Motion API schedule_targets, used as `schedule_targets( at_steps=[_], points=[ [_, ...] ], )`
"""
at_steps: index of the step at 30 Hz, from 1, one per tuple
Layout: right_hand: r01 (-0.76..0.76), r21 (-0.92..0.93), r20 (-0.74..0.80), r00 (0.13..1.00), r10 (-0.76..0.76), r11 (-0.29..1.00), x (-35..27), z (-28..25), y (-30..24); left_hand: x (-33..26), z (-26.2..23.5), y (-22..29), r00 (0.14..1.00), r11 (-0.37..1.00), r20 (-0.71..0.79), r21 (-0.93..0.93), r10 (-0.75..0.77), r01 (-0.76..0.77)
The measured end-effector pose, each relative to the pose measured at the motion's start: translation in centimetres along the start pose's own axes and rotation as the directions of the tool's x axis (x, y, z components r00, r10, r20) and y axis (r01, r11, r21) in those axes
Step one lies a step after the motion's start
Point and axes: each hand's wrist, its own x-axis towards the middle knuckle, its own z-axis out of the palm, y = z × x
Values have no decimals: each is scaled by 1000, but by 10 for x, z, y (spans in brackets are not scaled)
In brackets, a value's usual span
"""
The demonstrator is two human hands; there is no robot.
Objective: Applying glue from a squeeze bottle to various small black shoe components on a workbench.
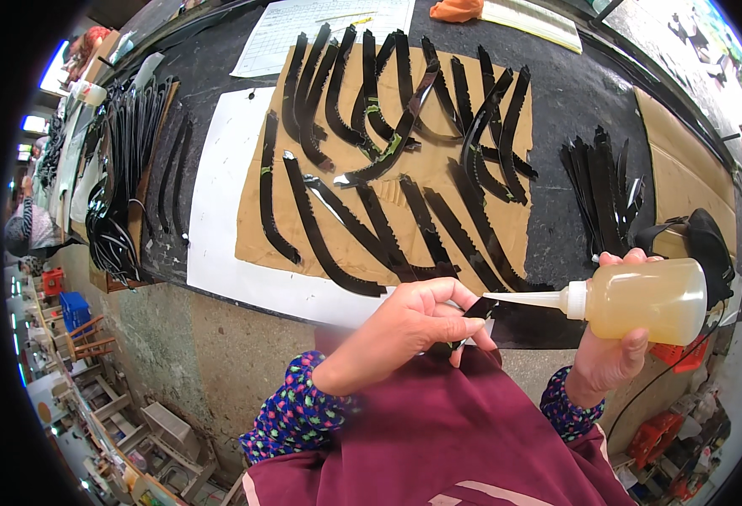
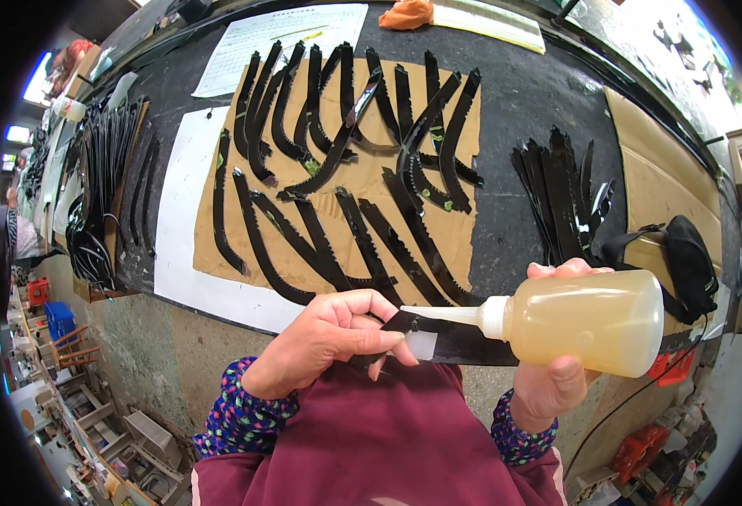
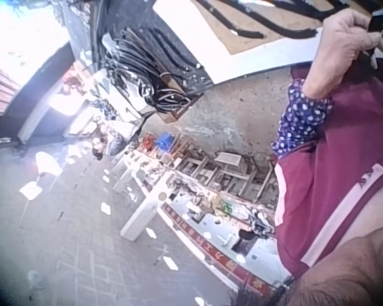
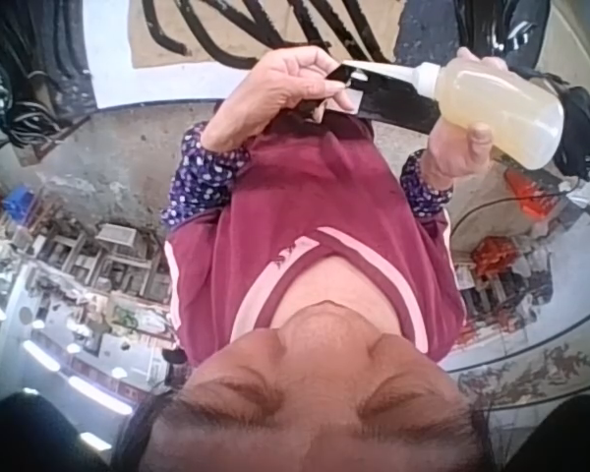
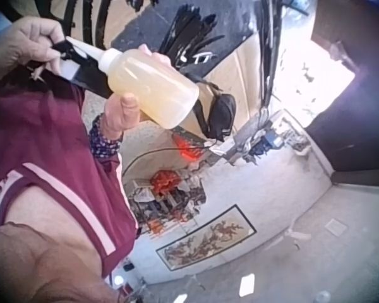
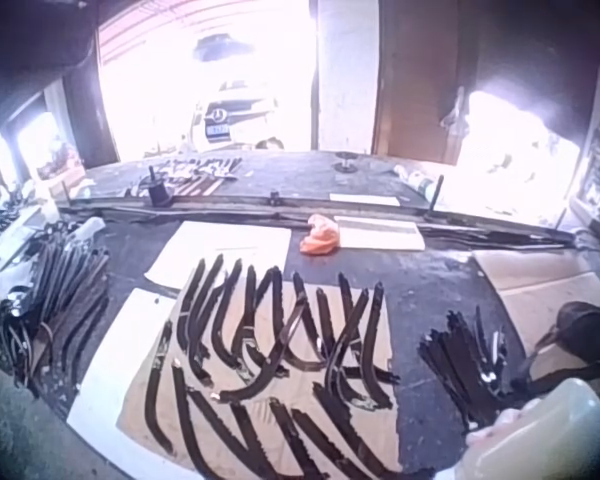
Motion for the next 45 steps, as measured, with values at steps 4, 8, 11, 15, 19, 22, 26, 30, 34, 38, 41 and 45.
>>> schedule_targets(
  at_steps=[4, 8, 11, 15, 19, 22, 26, 30, 34, 38, 41, 45],
  points=[
    [-13, -3, 8, 1000, 13, 1000, 0, 0, -1, 1, -1, 0, 1000, 1000, -1, 0, 3, -3],
    [-20, 10, 5, 1000, 20, 1000, -1, 1, -1, 1, -1, 0, 1000, 1000, -6, -7, 14, -14],
    [-11, 10, 4, 1000, 11, 1000, -1, 0, 0, 0, -1, 0, 1000, 999, -15, -28, 17, -17],
    [-7, 11, -2, 1000, 7, 1000, -1, -2, 1, 0, -1, 1, 1000, 999, -23, -46, 13, -14],
    [-21, 11, 6, 1000, 21, 1000, -2, -2, 0, 0, -1, 1, 999, 999, -34, -35, 12, -14],
    [-17, 20, 3, 1000, 17, 1000, -2, -2, 0, 0, -3, 0, 999, 998, -30, -52, 18, -20],
    [-16, 37, 10, 1000, 15, 999, -2, -4, 1, 0, -3, -1, 999, 998, -33, -63, 15, -17],
    [-18, 37, 7, 1000, 18, 999, -3, -5, 2, 0, -3, -1, 999, 997, -44, -71, 15, -18],
    [-17, 31, 5, 1000, 16, 999, -3, -6, 3, 1, -3, 0, 998, 997, -55, -74, 6, -10],
    [-19, 32, 2, 1000, 19, 999, -3, -7, 4, 2, -4, -1, 999, 998, -50, -68, 14, -17],
    [-19, 37, 2, 1000, 19, 999, -3, -8, 5, 2, -5, -2, 999, 997, -49, -71, 21, -24],
    [-21, 29, -16, 1000, 22, 999, -4, -9, 5, 3, -6, -2, 998, 998, -53, -58, 22, -25]
  ],
)
